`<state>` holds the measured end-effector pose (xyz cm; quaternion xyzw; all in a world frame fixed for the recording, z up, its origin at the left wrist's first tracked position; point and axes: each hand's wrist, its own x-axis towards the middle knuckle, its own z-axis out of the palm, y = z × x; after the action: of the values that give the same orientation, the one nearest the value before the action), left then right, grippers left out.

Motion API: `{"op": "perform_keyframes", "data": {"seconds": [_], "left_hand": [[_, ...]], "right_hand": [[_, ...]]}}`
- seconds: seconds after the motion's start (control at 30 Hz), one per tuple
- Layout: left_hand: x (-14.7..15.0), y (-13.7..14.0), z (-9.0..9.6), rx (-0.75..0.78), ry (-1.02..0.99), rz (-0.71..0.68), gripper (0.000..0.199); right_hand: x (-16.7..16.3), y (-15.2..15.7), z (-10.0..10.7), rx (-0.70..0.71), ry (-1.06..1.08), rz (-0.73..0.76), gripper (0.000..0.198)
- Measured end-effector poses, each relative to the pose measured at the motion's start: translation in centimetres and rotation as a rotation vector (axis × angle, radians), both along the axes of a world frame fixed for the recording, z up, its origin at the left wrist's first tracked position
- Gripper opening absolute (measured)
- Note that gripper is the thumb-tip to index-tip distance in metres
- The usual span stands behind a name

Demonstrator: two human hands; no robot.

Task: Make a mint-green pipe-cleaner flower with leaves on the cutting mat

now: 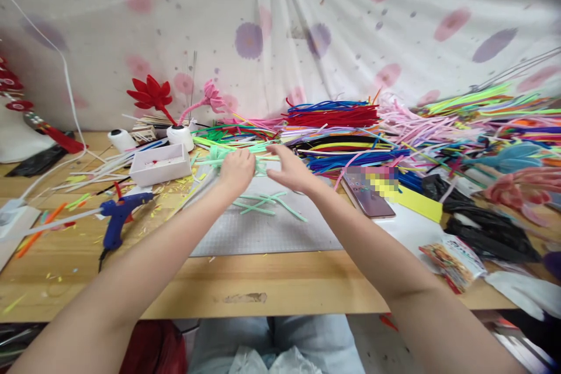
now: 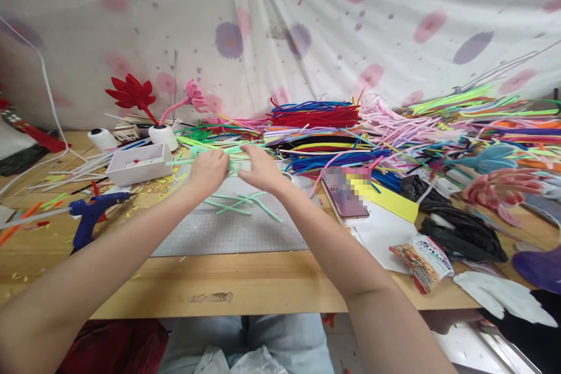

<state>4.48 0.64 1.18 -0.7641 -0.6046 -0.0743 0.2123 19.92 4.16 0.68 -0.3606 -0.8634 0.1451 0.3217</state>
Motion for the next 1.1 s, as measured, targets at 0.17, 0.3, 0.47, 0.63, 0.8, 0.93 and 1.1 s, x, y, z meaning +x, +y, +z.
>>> {"op": "perform_keyframes", "data": {"seconds": [0.17, 0.3, 0.47, 0.63, 0.8, 0.93, 1.1], "left_hand": [[1.1, -0.1, -0.9, -0.027, -0.007, -0.083, 0.025], [-0.9, 0.3, -0.7, -0.039, -0.003, -0.048, 0.023], [-6.1, 1.2, 0.0, -0.046, -0.001, 0.186, 0.027], [-12.2, 1.5, -0.6, -0.063, -0.092, 0.508, 0.033], [-15.4, 1.8, -0.7, -0.298, -0.088, 0.705, 0.036], [-16.3, 2.5, 0.4, -0.504, -0.005, 0.945, 0.051], [-15.5, 3.6, 0.2, -0.461, 0.096, 0.803, 0.043]], "right_hand": [[-2.7, 0.3, -1.1, -0.11, -0.179, 0.073, 0.041], [-3.7, 0.5, -1.4, -0.148, -0.404, -0.005, 0.031], [-2.1, 1.4, -0.9, -0.181, -0.469, -0.144, 0.03], [0.7, 3.3, -1.6, -0.226, -0.331, -0.254, 0.042], [2.1, 3.9, -3.7, -0.233, -0.241, -0.35, 0.046], [2.6, 4.1, -5.0, -0.25, -0.204, -0.404, 0.043], [3.1, 4.5, -6.2, -0.246, -0.178, -0.435, 0.041]]}}
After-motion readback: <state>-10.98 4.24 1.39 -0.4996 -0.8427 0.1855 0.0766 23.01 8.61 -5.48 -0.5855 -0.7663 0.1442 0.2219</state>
